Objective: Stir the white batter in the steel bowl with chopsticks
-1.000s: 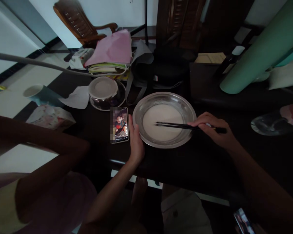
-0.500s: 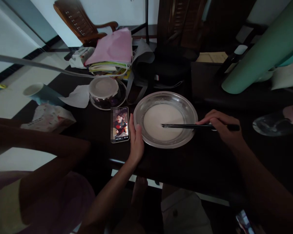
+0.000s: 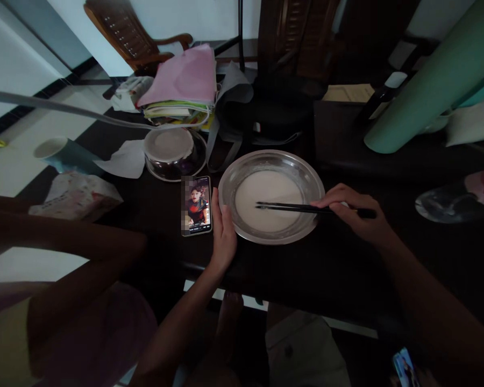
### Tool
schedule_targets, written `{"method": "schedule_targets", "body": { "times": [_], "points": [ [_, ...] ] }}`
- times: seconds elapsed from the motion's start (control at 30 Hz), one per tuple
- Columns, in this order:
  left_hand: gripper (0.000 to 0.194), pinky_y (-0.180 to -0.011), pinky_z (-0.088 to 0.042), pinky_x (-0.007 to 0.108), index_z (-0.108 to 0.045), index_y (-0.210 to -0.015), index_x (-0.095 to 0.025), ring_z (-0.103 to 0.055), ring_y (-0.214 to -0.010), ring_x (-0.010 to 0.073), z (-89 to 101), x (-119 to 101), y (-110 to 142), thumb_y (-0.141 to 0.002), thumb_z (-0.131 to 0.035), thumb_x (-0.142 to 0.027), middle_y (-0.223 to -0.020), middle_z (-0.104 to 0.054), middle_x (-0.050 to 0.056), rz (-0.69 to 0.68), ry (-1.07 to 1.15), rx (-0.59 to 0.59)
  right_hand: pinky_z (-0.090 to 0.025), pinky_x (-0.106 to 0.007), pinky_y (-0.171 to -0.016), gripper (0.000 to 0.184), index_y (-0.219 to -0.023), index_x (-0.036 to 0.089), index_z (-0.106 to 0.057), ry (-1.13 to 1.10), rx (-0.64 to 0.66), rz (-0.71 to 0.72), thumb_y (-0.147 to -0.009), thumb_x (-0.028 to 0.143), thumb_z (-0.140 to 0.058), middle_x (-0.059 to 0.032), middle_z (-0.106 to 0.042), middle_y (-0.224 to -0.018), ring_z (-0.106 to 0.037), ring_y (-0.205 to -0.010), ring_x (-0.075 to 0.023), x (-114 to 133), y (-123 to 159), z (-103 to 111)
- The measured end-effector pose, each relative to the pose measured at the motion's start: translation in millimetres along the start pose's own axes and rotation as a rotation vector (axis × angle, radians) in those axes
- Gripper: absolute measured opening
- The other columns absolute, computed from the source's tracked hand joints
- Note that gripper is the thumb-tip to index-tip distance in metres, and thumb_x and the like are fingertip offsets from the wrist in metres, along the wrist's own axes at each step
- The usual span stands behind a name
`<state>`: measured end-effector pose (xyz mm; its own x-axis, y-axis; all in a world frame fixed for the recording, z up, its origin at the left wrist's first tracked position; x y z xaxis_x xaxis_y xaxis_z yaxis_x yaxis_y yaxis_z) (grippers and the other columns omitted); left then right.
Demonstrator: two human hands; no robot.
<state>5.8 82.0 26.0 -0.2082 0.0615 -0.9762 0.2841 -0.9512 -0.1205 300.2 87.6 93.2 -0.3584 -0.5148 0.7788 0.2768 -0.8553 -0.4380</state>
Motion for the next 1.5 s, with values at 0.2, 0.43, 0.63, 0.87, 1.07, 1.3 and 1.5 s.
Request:
{"method": "schedule_targets", "body": {
  "times": [0.2, 0.43, 0.63, 0.87, 1.07, 1.3, 1.5],
  "points": [
    [0.074, -0.132, -0.010, 0.043, -0.042, -0.157, -0.030, -0.013, -0.162, 0.0231, -0.5, -1.1, -0.1, -0.097, -0.037, -0.073, -0.173, -0.027, 0.004, -0.009, -0.016, 0.008, -0.054, -0.037, -0.072, 0.025, -0.095, 0.032, -0.081, 0.024, -0.073, -0.035, -0.101, 0.028, -0.057, -0.0016, -0.077, -0.087, -0.070, -0.080, -0.0199, -1.4, 0.1, 6.1],
    [0.077, -0.133, -0.013, 0.043, -0.041, -0.158, -0.028, -0.016, -0.162, 0.0241, 0.2, -0.8, -0.1, -0.097, -0.036, -0.074, -0.173, -0.027, 0.006, -0.008, -0.034, 0.001, -0.054, -0.039, -0.075, 0.020, -0.095, 0.033, -0.080, 0.037, -0.113, -0.032, -0.099, 0.028, -0.061, -0.0013, -0.078, -0.088, -0.069, -0.083, -0.0211, -0.4, 0.9, 12.2],
    [0.075, -0.132, -0.014, 0.041, -0.038, -0.160, -0.028, -0.012, -0.162, 0.0232, 0.8, -0.8, 0.0, -0.098, -0.037, -0.072, -0.174, -0.022, 0.005, -0.009, -0.034, 0.002, -0.053, -0.037, -0.070, 0.020, -0.098, 0.034, -0.080, 0.025, -0.017, -0.010, -0.099, 0.027, -0.061, -0.0007, -0.078, -0.090, -0.068, -0.083, -0.0203, 0.8, 0.0, 2.3],
    [0.072, -0.132, -0.013, 0.043, -0.040, -0.158, -0.030, -0.013, -0.162, 0.0235, 0.3, -2.0, 0.4, -0.099, -0.037, -0.070, -0.173, -0.027, 0.004, -0.012, -0.031, 0.013, -0.052, -0.038, -0.072, 0.026, -0.092, 0.033, -0.080, 0.012, -0.160, -0.053, -0.101, 0.026, -0.056, 0.0002, -0.075, -0.082, -0.066, -0.078, -0.0194, -0.3, 1.2, 16.8],
    [0.070, -0.132, -0.010, 0.041, -0.037, -0.160, -0.030, -0.011, -0.162, 0.0213, 0.2, -2.7, 0.2, -0.101, -0.039, -0.067, -0.175, -0.020, 0.003, 0.011, -0.025, 0.014, -0.054, -0.039, -0.075, 0.019, -0.102, 0.035, -0.080, 0.029, 0.013, -0.003, -0.098, 0.026, -0.063, -0.0002, -0.079, -0.094, -0.068, -0.086, -0.0214, 3.0, 0.5, -0.2],
    [0.070, -0.132, -0.010, 0.042, -0.038, -0.159, -0.030, -0.012, -0.162, 0.0216, -0.2, -4.4, 0.5, -0.100, -0.037, -0.068, -0.174, -0.023, 0.004, -0.020, -0.034, 0.020, -0.053, -0.039, -0.070, 0.027, -0.091, 0.032, -0.081, 0.000, -0.124, -0.053, -0.102, 0.031, -0.056, -0.0017, -0.075, -0.082, -0.067, -0.076, -0.0208, -0.2, 1.5, 13.5],
    [0.069, -0.132, -0.009, 0.041, -0.037, -0.160, -0.030, -0.011, -0.162, 0.0204, -0.6, -3.0, 0.1, -0.101, -0.037, -0.067, -0.175, -0.021, 0.003, -0.014, -0.017, 0.011, -0.055, -0.042, -0.075, 0.018, -0.098, 0.034, -0.080, 0.074, -0.043, -0.015, -0.098, 0.031, -0.062, -0.0013, -0.080, -0.092, -0.069, -0.085, -0.0230, 3.1, -1.6, 5.4]
  ]
}}
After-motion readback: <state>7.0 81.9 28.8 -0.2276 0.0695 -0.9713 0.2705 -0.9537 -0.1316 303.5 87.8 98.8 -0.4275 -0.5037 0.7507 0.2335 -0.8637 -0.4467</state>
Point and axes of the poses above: each hand's wrist, its own y-axis away from the middle knuckle, its own z-axis out of the back of the hand, x = y × z, the point moved 8 cm from there along -y, towards the middle knuckle
